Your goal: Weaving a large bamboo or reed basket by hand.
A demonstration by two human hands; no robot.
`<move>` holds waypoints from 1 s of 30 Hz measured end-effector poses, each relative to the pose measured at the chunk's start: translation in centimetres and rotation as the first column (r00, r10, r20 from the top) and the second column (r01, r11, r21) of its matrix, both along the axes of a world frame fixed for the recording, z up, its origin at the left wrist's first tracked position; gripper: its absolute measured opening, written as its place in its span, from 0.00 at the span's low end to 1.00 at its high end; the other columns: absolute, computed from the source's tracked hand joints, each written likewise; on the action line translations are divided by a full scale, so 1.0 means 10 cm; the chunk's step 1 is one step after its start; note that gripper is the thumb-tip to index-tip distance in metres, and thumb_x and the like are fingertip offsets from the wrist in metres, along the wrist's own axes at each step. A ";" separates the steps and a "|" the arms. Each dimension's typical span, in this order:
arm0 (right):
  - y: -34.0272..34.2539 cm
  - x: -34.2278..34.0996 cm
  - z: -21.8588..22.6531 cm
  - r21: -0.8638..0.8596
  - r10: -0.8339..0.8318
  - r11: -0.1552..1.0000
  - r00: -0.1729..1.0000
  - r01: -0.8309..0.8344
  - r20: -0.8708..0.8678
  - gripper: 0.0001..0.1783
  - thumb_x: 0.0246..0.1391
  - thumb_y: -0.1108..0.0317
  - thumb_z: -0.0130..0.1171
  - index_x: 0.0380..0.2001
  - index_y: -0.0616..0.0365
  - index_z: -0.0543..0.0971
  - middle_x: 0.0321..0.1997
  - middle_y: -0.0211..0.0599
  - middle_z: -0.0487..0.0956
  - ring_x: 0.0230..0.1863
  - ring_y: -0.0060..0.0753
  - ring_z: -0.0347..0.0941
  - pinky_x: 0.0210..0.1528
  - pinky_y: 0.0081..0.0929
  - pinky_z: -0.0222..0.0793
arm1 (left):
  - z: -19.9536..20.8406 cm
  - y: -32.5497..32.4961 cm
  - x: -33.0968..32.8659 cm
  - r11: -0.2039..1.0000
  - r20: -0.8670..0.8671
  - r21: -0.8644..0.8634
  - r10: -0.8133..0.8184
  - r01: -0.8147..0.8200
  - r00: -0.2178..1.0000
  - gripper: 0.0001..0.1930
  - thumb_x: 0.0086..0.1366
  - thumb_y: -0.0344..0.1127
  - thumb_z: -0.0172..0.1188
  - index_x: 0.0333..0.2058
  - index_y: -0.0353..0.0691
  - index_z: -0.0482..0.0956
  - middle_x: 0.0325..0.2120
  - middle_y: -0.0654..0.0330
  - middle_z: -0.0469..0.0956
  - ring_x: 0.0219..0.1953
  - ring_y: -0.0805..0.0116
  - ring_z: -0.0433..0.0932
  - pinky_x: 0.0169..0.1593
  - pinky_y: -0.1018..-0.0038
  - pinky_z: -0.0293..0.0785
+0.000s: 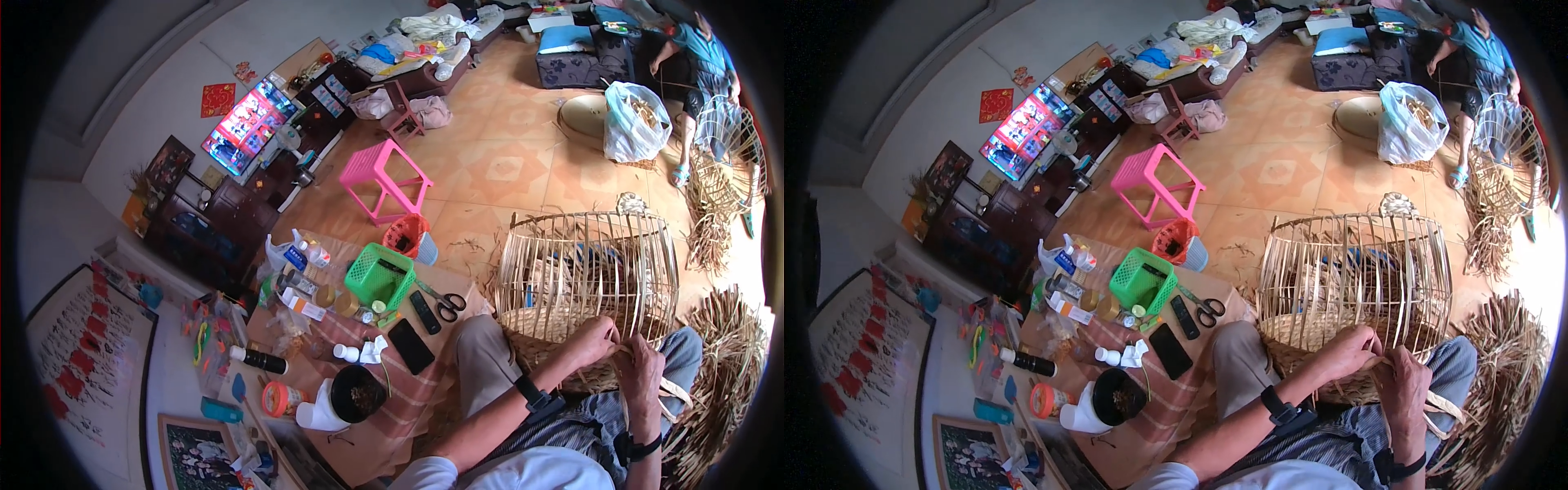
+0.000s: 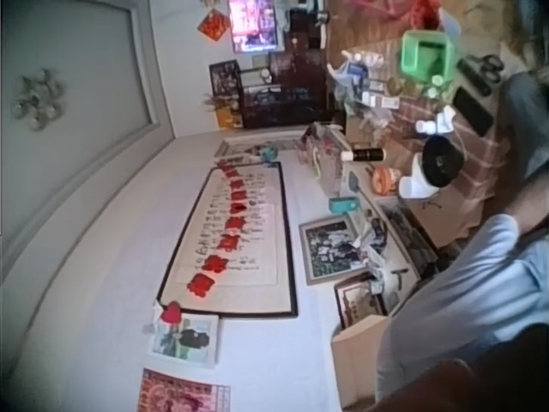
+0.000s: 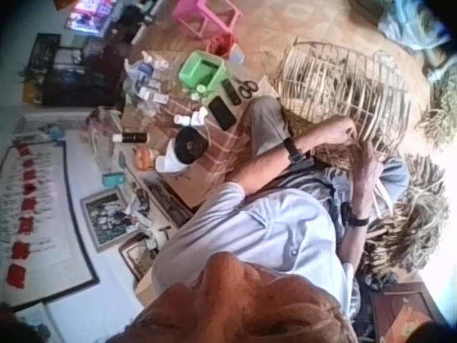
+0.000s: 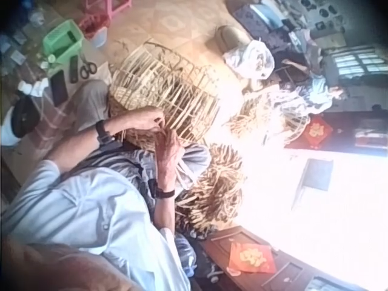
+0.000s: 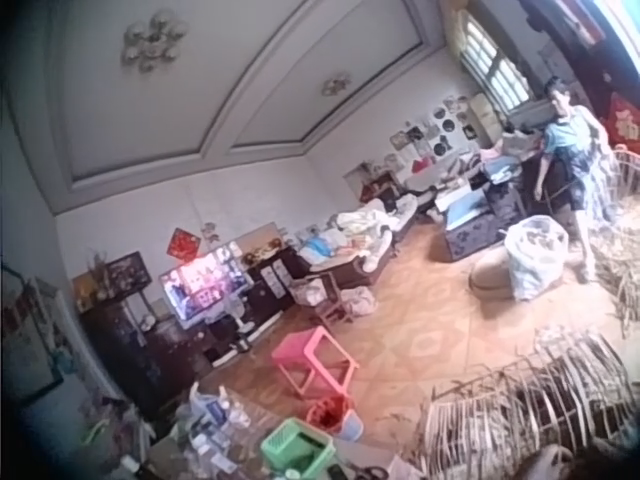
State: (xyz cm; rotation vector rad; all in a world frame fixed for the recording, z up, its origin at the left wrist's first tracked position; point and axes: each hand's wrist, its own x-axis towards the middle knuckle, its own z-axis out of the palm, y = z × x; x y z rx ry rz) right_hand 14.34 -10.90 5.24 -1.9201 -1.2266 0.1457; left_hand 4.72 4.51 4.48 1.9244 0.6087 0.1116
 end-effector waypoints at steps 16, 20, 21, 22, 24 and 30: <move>-0.04 0.03 0.10 -0.113 0.030 0.993 0.998 -0.036 -0.062 0.11 0.50 0.69 0.70 0.28 0.61 0.76 0.23 0.52 0.78 0.26 0.56 0.78 0.29 0.42 0.71 | 0.08 -0.10 -0.02 0.998 -0.046 0.055 -0.007 0.009 0.999 0.09 0.58 0.29 0.64 0.37 0.32 0.84 0.32 0.44 0.85 0.37 0.51 0.85 0.42 0.61 0.80; -0.06 0.06 0.07 -0.185 0.068 0.981 0.998 -0.066 0.006 0.12 0.49 0.69 0.70 0.31 0.60 0.77 0.24 0.52 0.80 0.29 0.56 0.79 0.31 0.43 0.73 | -0.14 -0.24 0.00 0.963 0.051 0.248 0.092 -0.102 0.994 0.07 0.57 0.26 0.62 0.35 0.33 0.81 0.30 0.44 0.83 0.36 0.45 0.83 0.42 0.57 0.79; -0.07 0.07 0.07 -0.213 0.059 0.975 0.998 -0.058 -0.001 0.12 0.49 0.69 0.70 0.31 0.60 0.77 0.25 0.51 0.80 0.29 0.56 0.80 0.31 0.43 0.73 | -0.19 -0.30 0.00 0.926 0.153 0.335 0.131 -0.176 0.979 0.06 0.57 0.25 0.62 0.34 0.33 0.79 0.29 0.44 0.82 0.35 0.43 0.82 0.42 0.56 0.78; -0.08 0.07 0.07 -0.214 0.061 0.975 0.998 -0.060 0.000 0.12 0.49 0.69 0.70 0.31 0.60 0.77 0.25 0.51 0.80 0.29 0.56 0.80 0.31 0.43 0.73 | -0.23 -0.34 0.02 0.895 0.147 0.399 0.153 -0.200 0.977 0.06 0.56 0.24 0.62 0.33 0.34 0.77 0.28 0.45 0.81 0.34 0.42 0.81 0.41 0.56 0.77; -0.11 0.07 0.08 -0.136 0.046 0.989 0.998 -0.052 -0.049 0.12 0.48 0.70 0.71 0.33 0.61 0.78 0.27 0.50 0.81 0.29 0.55 0.80 0.32 0.42 0.73 | -0.25 -0.40 0.04 0.879 0.114 0.434 0.167 -0.200 0.979 0.05 0.56 0.24 0.62 0.33 0.33 0.77 0.28 0.45 0.81 0.34 0.42 0.81 0.41 0.56 0.78; -0.12 -0.01 0.18 -0.027 -0.003 1.000 0.998 0.001 -0.063 0.12 0.48 0.71 0.72 0.33 0.59 0.79 0.28 0.44 0.79 0.27 0.53 0.78 0.30 0.41 0.72 | -0.12 -0.03 -0.02 0.990 -0.009 0.113 -0.088 0.088 0.996 0.06 0.63 0.29 0.60 0.36 0.32 0.81 0.30 0.46 0.84 0.32 0.53 0.84 0.38 0.60 0.79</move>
